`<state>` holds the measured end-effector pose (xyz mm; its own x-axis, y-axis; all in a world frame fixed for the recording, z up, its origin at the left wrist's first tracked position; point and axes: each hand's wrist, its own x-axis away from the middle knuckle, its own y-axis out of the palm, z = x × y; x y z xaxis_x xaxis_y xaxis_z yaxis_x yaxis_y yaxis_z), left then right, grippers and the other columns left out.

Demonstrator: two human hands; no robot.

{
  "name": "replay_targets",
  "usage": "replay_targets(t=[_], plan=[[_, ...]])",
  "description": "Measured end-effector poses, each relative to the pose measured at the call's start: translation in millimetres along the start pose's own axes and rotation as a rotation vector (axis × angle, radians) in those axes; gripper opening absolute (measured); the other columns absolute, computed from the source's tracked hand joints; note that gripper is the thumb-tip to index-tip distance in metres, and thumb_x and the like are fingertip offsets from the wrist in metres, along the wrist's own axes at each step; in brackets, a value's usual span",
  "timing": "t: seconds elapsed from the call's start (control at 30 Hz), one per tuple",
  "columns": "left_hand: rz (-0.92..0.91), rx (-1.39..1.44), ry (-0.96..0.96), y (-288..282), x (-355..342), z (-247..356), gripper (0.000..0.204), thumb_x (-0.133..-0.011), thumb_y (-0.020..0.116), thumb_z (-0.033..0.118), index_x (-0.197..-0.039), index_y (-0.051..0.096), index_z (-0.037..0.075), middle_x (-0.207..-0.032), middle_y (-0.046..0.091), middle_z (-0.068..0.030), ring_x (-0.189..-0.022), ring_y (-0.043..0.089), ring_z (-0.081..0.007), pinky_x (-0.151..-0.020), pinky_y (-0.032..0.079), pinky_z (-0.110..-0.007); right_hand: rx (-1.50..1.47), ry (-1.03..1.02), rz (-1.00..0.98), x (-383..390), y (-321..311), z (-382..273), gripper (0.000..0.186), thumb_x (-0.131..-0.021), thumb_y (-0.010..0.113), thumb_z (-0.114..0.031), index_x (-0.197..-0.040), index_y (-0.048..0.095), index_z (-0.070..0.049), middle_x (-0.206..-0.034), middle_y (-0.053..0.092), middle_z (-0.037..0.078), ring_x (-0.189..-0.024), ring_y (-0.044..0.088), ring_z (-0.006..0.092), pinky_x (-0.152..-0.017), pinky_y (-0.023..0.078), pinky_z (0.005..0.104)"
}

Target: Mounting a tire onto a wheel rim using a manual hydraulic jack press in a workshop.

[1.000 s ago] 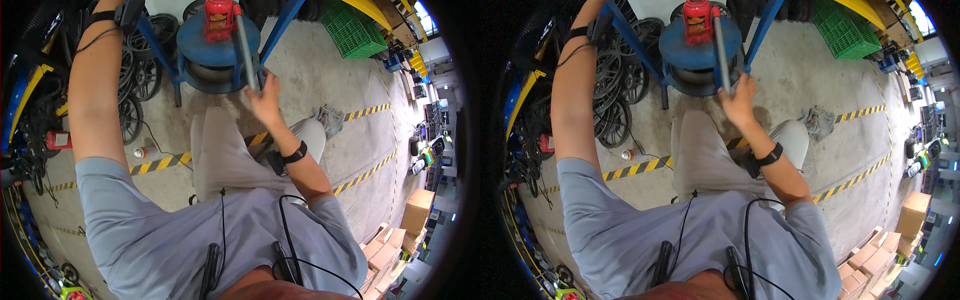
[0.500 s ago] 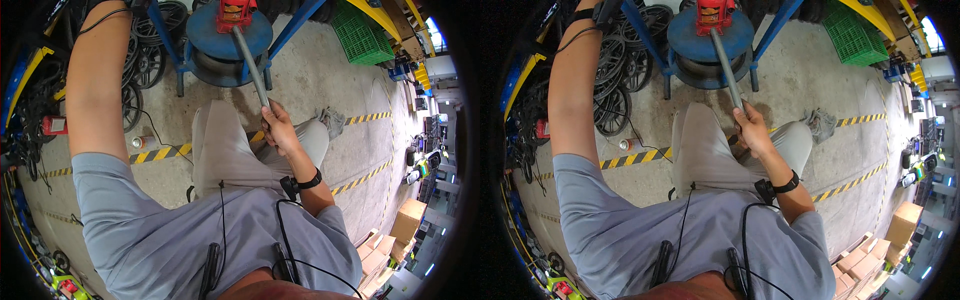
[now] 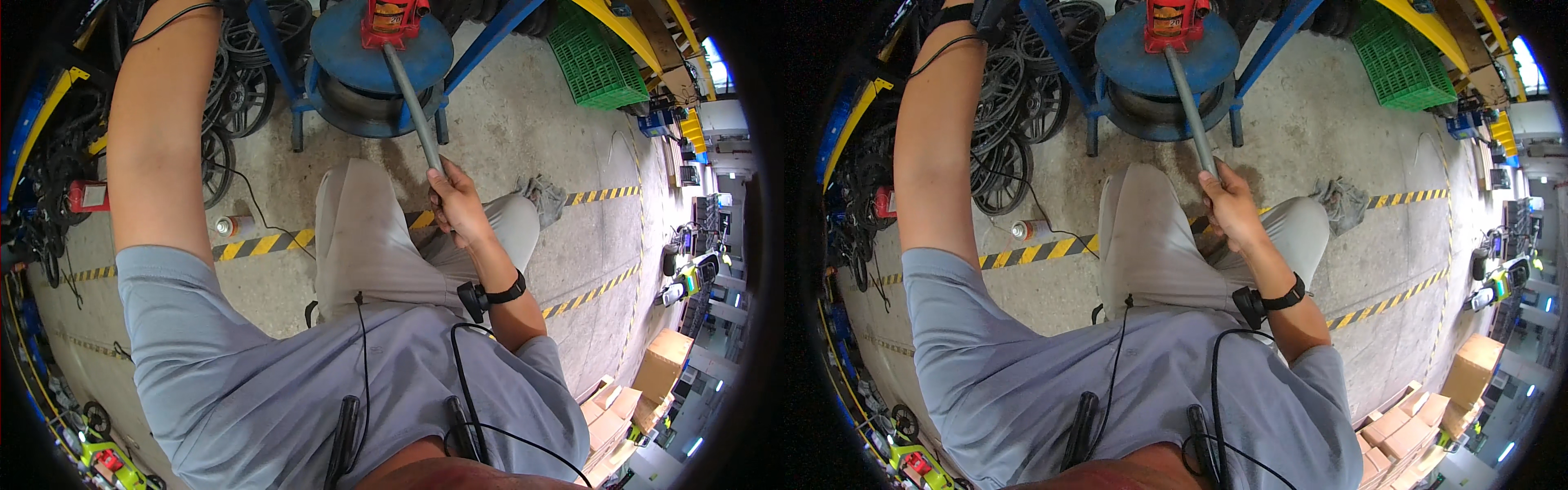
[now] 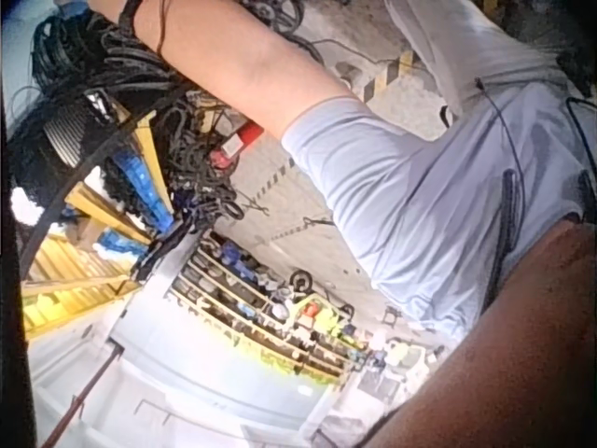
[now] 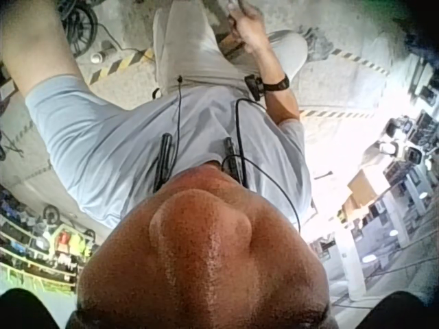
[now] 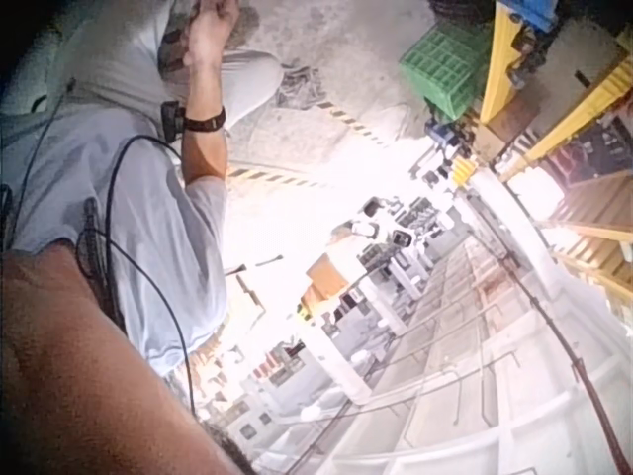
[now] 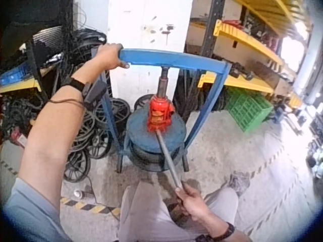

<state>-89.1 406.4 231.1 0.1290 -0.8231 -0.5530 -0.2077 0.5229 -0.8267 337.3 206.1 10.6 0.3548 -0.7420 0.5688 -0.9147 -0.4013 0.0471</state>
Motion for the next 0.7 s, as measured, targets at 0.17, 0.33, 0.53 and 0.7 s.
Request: replay_targets(t=[0.17, 0.33, 0.53, 0.7], plan=[[0.002, 0.007, 0.002, 1.9, -2.8, -1.2, 0.074, -0.067, 0.087, 0.054, -0.118, 0.067, 0.005, -0.119, 0.069, -0.0194, -0.116, 0.062, -0.0386, -0.098, 0.046, -0.049, 0.13, -0.099, 0.058, -4.4, 10.4, 8.2, 0.036, -0.105, 0.057, -0.031, -0.135, 0.052, -0.012, -0.069, 0.046, -0.003, -0.047, 0.037, 0.0068, -0.04, 0.03, 0.0254], [-0.006, 0.031, -0.021, 0.7, 0.7, 2.8, 0.076, -0.066, 0.087, 0.054, -0.121, 0.067, 0.006, -0.12, 0.069, -0.019, -0.115, 0.062, -0.0384, -0.098, 0.047, -0.048, -0.371, 0.073, -0.094, -14.6, 10.0, 14.5, 0.028, -0.106, 0.054, -0.031, -0.13, 0.053, -0.016, -0.074, 0.049, -0.003, -0.048, 0.041, 0.0073, -0.036, 0.029, 0.0241], [-0.007, 0.011, -0.013, 0.0, 3.0, 7.2, 0.075, -0.066, 0.087, 0.055, -0.12, 0.067, 0.006, -0.118, 0.069, -0.019, -0.114, 0.063, -0.0392, -0.097, 0.048, -0.047, -1.037, 0.203, -0.547, -38.7, -10.9, 43.1, 0.013, -0.108, 0.049, -0.032, -0.12, 0.053, -0.027, -0.084, 0.049, -0.001, -0.05, 0.039, 0.0093, -0.038, 0.031, 0.0232], [-0.01, 0.006, -0.018, -4.7, 3.7, 3.7, 0.073, -0.066, 0.087, 0.056, -0.116, 0.068, 0.006, -0.117, 0.069, -0.0189, -0.113, 0.063, -0.0395, -0.096, 0.048, -0.048, -1.239, 0.386, -0.836, -43.0, 1.6, 37.9, 0.042, -0.104, 0.05, -0.052, -0.086, 0.051, -0.014, -0.061, 0.043, -0.001, -0.043, 0.036, 0.0107, -0.035, 0.028, 0.0239]])
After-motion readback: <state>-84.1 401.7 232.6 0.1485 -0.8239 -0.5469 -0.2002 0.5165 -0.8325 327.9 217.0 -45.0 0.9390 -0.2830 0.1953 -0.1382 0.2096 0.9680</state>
